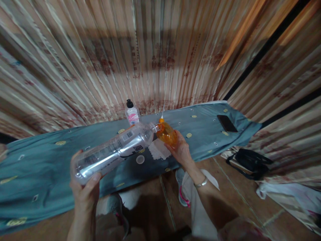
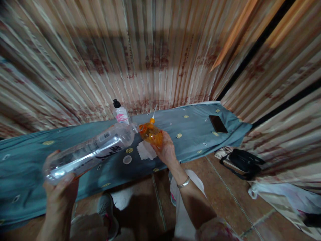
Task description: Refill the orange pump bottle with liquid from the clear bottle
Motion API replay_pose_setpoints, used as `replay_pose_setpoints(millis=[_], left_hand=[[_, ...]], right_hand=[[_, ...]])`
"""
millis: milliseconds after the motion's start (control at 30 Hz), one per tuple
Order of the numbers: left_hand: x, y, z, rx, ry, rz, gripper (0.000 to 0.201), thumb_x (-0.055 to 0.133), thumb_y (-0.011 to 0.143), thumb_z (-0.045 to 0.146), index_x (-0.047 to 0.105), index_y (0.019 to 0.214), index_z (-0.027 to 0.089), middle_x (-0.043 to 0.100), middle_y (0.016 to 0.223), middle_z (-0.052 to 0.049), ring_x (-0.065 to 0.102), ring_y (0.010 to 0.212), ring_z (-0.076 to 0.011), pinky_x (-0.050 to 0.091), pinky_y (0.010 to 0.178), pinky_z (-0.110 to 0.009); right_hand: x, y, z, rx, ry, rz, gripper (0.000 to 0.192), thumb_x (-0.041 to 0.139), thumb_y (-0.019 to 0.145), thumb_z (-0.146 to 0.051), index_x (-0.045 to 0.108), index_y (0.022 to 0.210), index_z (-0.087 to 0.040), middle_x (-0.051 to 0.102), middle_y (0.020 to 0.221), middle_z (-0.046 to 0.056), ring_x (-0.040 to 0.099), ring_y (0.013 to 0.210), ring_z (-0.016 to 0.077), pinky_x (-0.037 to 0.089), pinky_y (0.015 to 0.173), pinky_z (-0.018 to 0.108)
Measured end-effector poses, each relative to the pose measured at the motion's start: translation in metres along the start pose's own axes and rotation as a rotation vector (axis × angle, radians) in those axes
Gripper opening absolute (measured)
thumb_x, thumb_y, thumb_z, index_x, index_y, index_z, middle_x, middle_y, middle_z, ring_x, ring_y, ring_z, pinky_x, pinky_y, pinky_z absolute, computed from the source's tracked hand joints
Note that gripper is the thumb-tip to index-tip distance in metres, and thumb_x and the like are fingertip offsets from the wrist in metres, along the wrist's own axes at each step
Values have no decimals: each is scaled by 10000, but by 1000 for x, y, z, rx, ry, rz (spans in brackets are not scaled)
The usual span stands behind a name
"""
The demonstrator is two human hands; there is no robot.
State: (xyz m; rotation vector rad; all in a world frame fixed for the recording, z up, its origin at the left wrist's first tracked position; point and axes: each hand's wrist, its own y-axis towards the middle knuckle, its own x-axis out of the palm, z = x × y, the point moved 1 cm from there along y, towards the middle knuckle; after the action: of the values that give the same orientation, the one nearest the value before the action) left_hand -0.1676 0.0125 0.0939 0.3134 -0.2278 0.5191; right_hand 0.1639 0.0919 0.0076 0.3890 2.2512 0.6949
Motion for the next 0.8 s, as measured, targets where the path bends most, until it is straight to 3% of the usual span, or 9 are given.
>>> replay_pose_setpoints(millis=[133, 400, 800], left_hand=[[0, 0, -1, -37, -6, -5, 874, 941, 426, 325, 690, 1262, 372, 638, 1145, -22, 587, 983, -218, 566, 670, -266], [10, -2, 1, -17, -29, -3, 876, 951, 427, 382, 684, 1261, 383, 642, 1138, -10, 605, 1025, -222, 557, 855, -332], [11, 0, -3, 27, -37, 53, 793, 955, 426, 374, 700, 1176, 361, 627, 1015, 34, 573, 892, -165, 486, 859, -279]], right_hand=[[1, -1, 1, -16, -5, 24, 836, 744, 830, -377, 355, 1548, -201, 624, 1396, 201, 610, 1311, 348, 528, 1085, 586], [3, -3, 2, -62, -44, 46, 818, 745, 833, -388, 367, 1524, -167, 633, 1382, 200, 627, 1293, 340, 553, 1072, 550], [4, -3, 2, -20, -32, 33, 823, 718, 849, -416, 327, 1553, -249, 625, 1403, 178, 620, 1309, 355, 544, 1065, 587]])
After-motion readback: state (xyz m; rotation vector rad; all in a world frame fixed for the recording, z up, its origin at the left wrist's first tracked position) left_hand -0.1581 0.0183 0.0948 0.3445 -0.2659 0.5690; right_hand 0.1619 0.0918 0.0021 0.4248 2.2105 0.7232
